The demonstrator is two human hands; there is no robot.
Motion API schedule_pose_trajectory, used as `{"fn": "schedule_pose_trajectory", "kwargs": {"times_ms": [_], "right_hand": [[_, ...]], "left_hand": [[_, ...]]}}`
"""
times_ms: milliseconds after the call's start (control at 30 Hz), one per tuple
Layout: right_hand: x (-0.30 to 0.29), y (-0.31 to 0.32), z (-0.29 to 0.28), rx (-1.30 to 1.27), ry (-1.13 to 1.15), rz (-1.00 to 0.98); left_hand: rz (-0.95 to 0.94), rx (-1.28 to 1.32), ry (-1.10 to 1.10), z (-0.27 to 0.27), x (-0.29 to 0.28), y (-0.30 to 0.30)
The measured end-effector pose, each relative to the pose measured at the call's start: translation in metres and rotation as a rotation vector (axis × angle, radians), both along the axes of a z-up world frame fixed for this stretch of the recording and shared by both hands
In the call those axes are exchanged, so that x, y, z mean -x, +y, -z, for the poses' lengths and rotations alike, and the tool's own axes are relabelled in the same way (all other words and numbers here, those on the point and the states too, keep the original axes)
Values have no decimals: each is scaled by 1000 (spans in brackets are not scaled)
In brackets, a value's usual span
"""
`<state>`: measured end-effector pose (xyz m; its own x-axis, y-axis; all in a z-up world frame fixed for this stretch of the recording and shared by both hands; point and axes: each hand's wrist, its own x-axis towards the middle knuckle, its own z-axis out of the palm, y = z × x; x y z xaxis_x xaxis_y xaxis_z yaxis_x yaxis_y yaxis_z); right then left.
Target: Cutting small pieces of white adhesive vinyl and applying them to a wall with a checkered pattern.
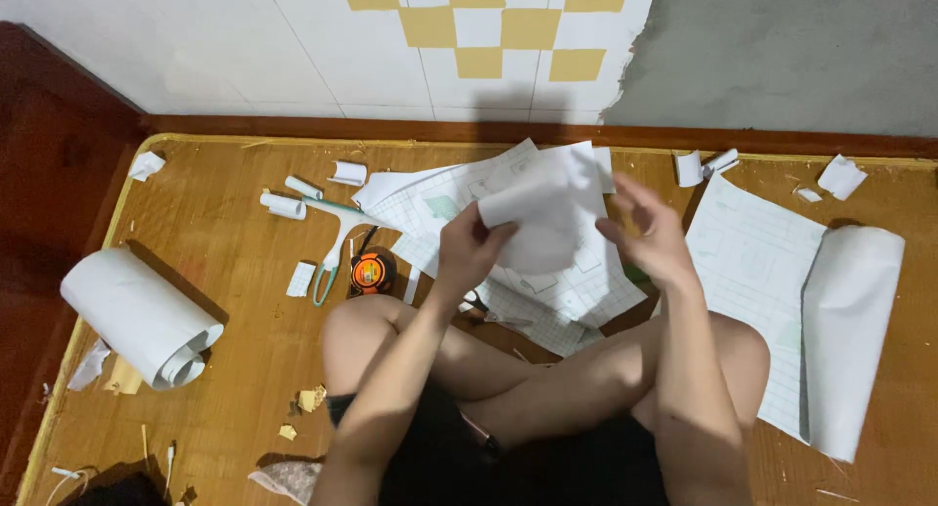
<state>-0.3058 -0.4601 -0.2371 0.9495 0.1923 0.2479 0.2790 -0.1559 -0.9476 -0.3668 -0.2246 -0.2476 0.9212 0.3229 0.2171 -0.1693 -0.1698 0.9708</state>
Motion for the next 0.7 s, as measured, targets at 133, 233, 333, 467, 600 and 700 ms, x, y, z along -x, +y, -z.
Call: {"fn": "schedule_pose_trajectory", "kwargs": {"times_ms": [133,233,333,467,600,700], "right_hand": [[-18,-5,84,-72,276,-285],[-6,17,59,-29,339,-113],[3,20,19,40,318,2],[-1,8,28,112,267,-26],[4,12,23,99,239,-56],[1,3,23,135,188,-41]], "left_hand": [[157,-49,-8,-2,4,-9],[272,-104,-24,22,5,-2],[420,-263,104,54,0,27],[777,-742,482,149,5,70],[686,-1297,183,237,23,53],[733,-869,204,193,29,46]]}}
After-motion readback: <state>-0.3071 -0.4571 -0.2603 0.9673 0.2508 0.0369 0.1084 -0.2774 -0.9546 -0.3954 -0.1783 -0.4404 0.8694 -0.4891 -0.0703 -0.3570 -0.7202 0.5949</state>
